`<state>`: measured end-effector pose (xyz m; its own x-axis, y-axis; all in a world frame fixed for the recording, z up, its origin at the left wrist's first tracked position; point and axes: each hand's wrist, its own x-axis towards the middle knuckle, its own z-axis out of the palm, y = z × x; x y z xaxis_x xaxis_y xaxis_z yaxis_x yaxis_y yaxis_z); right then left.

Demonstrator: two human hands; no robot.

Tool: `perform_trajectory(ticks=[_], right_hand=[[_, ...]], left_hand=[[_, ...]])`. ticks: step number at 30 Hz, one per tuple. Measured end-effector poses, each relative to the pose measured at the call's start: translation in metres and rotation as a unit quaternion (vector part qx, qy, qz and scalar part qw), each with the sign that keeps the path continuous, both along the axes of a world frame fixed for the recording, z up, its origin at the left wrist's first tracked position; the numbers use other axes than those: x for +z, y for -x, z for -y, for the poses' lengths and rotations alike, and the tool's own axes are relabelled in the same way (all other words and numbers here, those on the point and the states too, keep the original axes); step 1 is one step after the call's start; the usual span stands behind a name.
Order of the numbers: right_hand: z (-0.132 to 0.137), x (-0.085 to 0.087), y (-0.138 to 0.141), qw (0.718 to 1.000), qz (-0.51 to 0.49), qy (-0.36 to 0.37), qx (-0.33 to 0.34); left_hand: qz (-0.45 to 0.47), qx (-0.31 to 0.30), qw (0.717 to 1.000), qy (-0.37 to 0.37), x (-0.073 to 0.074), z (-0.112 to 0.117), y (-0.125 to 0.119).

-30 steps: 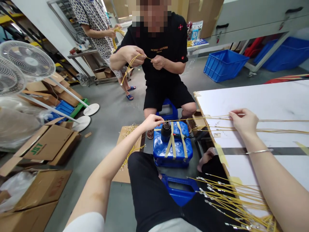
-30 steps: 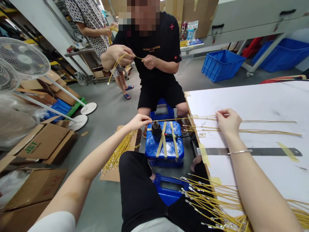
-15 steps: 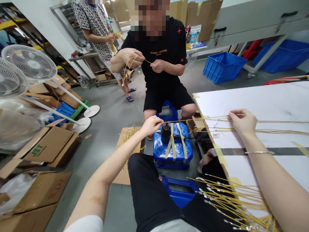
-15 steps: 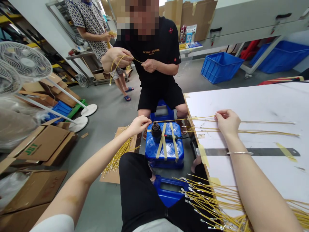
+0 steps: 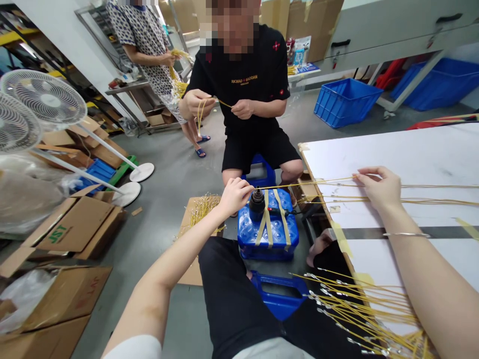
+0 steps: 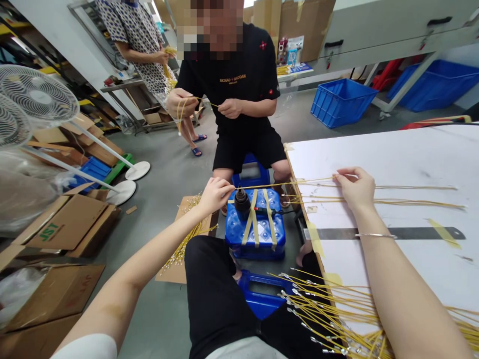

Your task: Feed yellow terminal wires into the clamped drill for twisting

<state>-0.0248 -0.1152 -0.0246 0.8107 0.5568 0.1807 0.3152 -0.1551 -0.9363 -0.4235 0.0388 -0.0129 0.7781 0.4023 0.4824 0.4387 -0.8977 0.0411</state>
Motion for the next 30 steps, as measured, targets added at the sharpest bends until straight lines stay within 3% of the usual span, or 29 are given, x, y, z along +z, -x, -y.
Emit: perform_trajectory(ticks=[5,19,30], right_hand=[[0.001,0.003,0.000,0.996,-0.073,-0.045,0.004],[0.003,0.012,0.006,0.993,-0.098,-0.063,0.034],[0.002,0.013,0.006,0.990,-0.113,-0.067,0.054]], left_hand=[[0.005,0.009,1.000,-0.001,-0.004,0.001,-0.002],[0.040,0.033,0.997,0.053,0.001,0.002,-0.006],[0.067,0.042,0.996,0.032,-0.001,0.001,-0.004]])
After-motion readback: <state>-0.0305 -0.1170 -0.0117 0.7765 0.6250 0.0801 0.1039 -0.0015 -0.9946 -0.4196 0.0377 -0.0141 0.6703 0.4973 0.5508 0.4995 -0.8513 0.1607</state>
